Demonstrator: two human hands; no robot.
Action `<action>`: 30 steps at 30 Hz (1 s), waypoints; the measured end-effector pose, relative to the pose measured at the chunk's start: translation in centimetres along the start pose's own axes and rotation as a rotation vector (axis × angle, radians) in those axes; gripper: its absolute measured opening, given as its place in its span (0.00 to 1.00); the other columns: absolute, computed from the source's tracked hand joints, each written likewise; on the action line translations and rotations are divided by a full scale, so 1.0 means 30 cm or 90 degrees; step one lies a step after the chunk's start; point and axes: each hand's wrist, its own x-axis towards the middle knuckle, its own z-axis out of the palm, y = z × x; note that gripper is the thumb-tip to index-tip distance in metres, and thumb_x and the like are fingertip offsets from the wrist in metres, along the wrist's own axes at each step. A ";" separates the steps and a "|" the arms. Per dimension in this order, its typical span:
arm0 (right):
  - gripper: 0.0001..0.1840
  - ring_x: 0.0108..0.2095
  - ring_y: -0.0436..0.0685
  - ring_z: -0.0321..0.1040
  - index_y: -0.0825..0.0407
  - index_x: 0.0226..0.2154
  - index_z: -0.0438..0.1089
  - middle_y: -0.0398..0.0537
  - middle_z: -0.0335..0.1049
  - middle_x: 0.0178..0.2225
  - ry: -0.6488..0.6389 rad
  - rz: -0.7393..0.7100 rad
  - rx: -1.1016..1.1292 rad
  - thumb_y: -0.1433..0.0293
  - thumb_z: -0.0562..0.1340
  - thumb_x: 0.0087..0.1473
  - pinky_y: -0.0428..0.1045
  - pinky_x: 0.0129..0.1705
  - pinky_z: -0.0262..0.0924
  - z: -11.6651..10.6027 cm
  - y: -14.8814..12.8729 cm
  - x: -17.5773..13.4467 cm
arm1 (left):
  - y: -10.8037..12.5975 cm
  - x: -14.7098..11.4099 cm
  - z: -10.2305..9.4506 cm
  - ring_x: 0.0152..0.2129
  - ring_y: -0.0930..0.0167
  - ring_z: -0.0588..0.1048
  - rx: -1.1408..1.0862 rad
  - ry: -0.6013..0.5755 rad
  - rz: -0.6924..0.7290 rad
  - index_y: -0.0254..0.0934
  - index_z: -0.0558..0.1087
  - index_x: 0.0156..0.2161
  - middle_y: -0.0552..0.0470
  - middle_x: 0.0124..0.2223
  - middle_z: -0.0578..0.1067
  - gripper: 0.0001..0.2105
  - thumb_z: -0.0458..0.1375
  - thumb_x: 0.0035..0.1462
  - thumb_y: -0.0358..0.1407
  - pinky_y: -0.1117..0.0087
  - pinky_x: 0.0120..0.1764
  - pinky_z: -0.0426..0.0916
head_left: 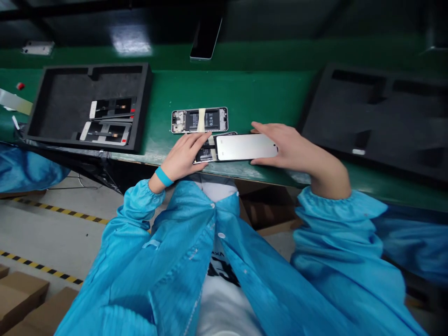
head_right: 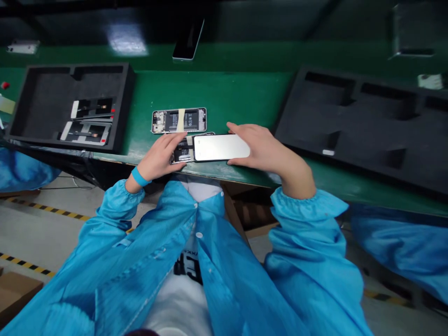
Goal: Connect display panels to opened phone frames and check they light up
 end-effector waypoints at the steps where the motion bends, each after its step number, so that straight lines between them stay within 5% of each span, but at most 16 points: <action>1: 0.60 0.70 0.81 0.63 0.47 0.80 0.50 0.60 0.65 0.72 -0.004 0.000 0.000 0.33 0.60 0.59 0.77 0.73 0.60 -0.003 0.000 0.001 | 0.003 0.003 -0.002 0.68 0.49 0.69 0.004 -0.004 0.001 0.35 0.58 0.76 0.33 0.71 0.70 0.39 0.64 0.63 0.39 0.45 0.71 0.64; 13: 0.61 0.70 0.83 0.63 0.55 0.79 0.54 0.65 0.65 0.71 -0.026 -0.006 -0.022 0.35 0.62 0.58 0.76 0.72 0.59 -0.006 0.006 0.014 | 0.055 0.069 -0.029 0.64 0.50 0.73 0.081 -0.077 -0.029 0.29 0.64 0.70 0.32 0.67 0.74 0.37 0.68 0.58 0.33 0.50 0.67 0.70; 20: 0.60 0.71 0.83 0.62 0.54 0.79 0.54 0.65 0.65 0.72 -0.032 -0.011 -0.031 0.34 0.61 0.59 0.76 0.72 0.59 -0.006 0.014 0.013 | 0.044 0.067 -0.021 0.62 0.51 0.73 0.067 -0.065 -0.012 0.34 0.67 0.65 0.35 0.64 0.76 0.32 0.68 0.57 0.31 0.51 0.65 0.72; 30: 0.60 0.70 0.81 0.64 0.56 0.78 0.57 0.66 0.66 0.71 -0.014 -0.025 -0.023 0.33 0.61 0.59 0.73 0.71 0.62 0.001 0.021 0.013 | 0.022 0.061 -0.011 0.65 0.50 0.71 0.063 -0.061 0.005 0.35 0.62 0.70 0.34 0.68 0.72 0.37 0.70 0.58 0.32 0.49 0.68 0.69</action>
